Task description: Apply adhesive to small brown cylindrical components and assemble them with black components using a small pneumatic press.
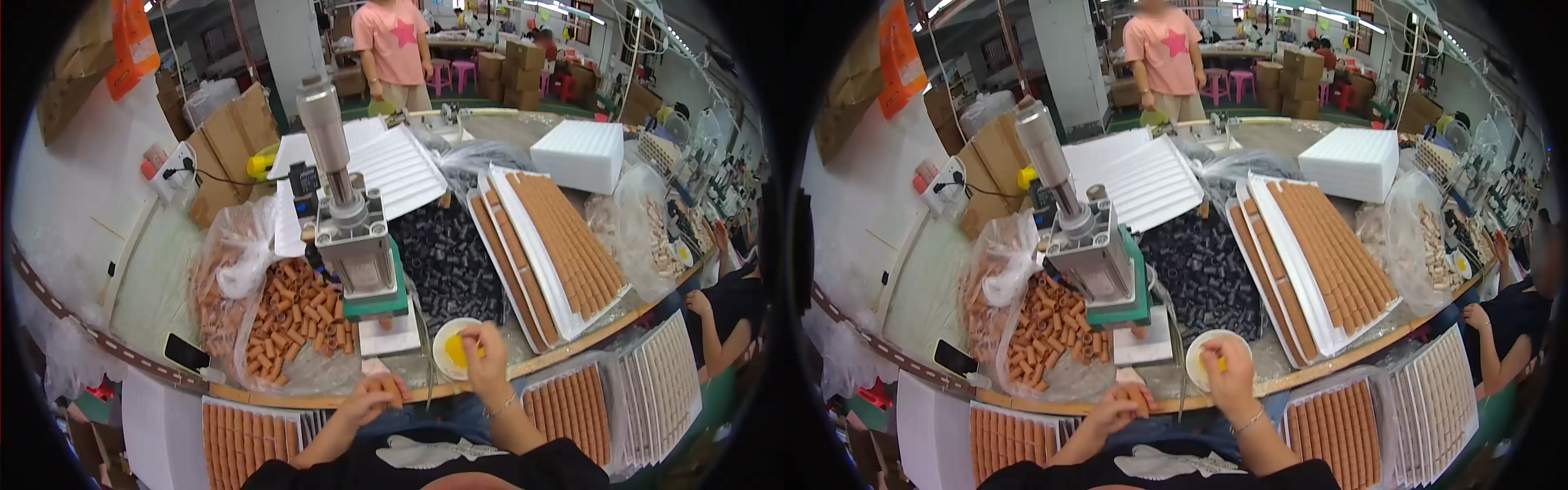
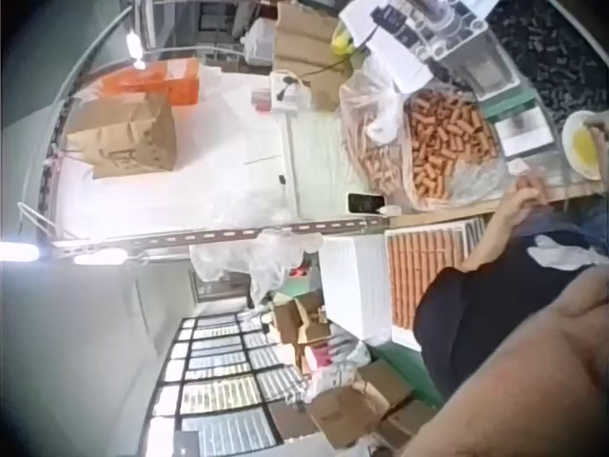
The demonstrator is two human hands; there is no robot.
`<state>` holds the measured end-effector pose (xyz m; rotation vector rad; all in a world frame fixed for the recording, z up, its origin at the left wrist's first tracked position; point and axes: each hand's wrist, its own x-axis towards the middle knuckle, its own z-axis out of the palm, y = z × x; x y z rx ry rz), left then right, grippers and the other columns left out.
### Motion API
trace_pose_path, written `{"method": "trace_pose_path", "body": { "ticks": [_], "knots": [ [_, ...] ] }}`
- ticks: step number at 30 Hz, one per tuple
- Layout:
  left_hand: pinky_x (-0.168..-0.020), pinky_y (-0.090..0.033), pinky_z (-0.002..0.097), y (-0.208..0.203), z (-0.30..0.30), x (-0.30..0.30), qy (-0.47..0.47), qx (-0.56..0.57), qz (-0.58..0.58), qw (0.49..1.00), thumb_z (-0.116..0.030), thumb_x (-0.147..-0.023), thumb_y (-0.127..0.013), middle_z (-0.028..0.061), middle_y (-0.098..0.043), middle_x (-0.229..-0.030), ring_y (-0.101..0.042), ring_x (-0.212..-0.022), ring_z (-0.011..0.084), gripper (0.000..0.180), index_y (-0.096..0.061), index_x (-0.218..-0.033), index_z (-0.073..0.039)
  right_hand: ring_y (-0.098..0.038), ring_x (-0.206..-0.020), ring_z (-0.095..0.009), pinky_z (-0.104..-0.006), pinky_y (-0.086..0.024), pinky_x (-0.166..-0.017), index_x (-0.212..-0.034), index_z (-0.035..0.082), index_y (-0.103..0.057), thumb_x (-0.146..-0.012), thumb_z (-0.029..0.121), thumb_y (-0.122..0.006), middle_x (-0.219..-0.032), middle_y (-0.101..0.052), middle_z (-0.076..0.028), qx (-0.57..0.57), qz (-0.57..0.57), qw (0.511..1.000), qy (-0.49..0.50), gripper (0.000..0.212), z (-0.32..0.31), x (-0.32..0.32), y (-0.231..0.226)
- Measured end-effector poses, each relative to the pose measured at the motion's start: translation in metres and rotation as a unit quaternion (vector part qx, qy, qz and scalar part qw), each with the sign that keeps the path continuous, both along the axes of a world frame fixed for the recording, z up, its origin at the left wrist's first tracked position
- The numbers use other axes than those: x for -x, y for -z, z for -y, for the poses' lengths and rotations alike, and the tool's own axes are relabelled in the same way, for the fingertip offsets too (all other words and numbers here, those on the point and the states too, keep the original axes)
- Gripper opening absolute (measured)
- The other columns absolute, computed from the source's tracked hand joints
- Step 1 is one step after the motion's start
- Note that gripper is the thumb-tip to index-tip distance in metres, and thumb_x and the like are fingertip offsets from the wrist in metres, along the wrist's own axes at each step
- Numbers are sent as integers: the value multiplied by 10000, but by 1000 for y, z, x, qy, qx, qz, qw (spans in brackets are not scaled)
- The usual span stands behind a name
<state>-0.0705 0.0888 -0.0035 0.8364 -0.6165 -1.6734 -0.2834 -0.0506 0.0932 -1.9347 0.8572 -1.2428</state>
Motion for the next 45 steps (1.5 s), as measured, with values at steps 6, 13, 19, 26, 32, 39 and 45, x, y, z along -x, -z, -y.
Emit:
{"method": "trace_pose_path", "body": {
  "ticks": [6, 13, 19, 26, 32, 39, 45],
  "knots": [
    [-900, -489, 524, 4, -17, -22, -192, 25, -117, 974, -39, -805, -574, 161, -614, -1047, -615, -968, 318, 329, -529, -1131, -29, -587, -749, -270, -342, -471, -676, -911, 0, -609, -861, 50, -622, -852, -590, -134, 34, -39, 993, 104, 72, 48, 32, 32],
    [-779, -513, 373, 2, -19, -68, -378, -51, 451, 807, -42, -778, -691, 108, -653, -881, -640, -831, 254, 341, -594, -1104, -12, -634, -854, -357, -404, -509, -761, -963, -3, -649, -864, 45, -594, -916, -641, -183, 24, -185, 977, 107, 124, 81, 61, 83],
    [-733, -483, 368, 16, -13, -79, -392, -71, 635, 661, -81, -723, -756, 135, -625, -867, -603, -765, 309, 355, -617, -1043, -12, -613, -895, -364, -421, -501, -776, -961, 27, -661, -823, 48, -624, -949, -635, -162, 23, -270, 951, 148, 144, 80, 55, 93],
    [-762, -461, 393, 5, -10, -83, -402, -31, 700, 590, -88, -742, -748, 164, -589, -906, -585, -851, 345, 248, -570, -902, -22, -626, -841, -335, -414, -505, -732, -899, 46, -658, -764, 70, -696, -858, -638, -128, 22, -244, 952, 183, 143, 76, 55, 97],
    [-760, -473, 379, -3, -8, -78, -397, -55, 669, 626, -80, -747, -734, 168, -612, -849, -604, -819, 348, 248, -551, -903, -22, -617, -767, -351, -422, -497, -686, -813, 29, -656, -786, 95, -687, -818, -623, -145, 4, -221, 953, 208, 78, 70, 66, 110],
    [-772, -479, 362, 10, -23, -84, -405, -59, 668, 621, -42, -757, -704, 160, -627, -875, -626, -849, 334, 234, -546, -929, -23, -616, -735, -351, -416, -489, -670, -807, 10, -631, -791, 86, -685, -793, -624, -159, -43, -183, 969, 161, 95, 61, 79, 114],
    [-786, -493, 357, -6, -17, -69, -437, -69, 634, 635, -34, -773, -697, 142, -653, -910, -645, -862, 307, 289, -575, -1034, -17, -626, -621, -286, -365, -474, -585, -819, 6, -596, -834, 96, -671, -698, -631, -145, -102, -87, 969, 209, 118, 54, 79, 113]
  ]
}}
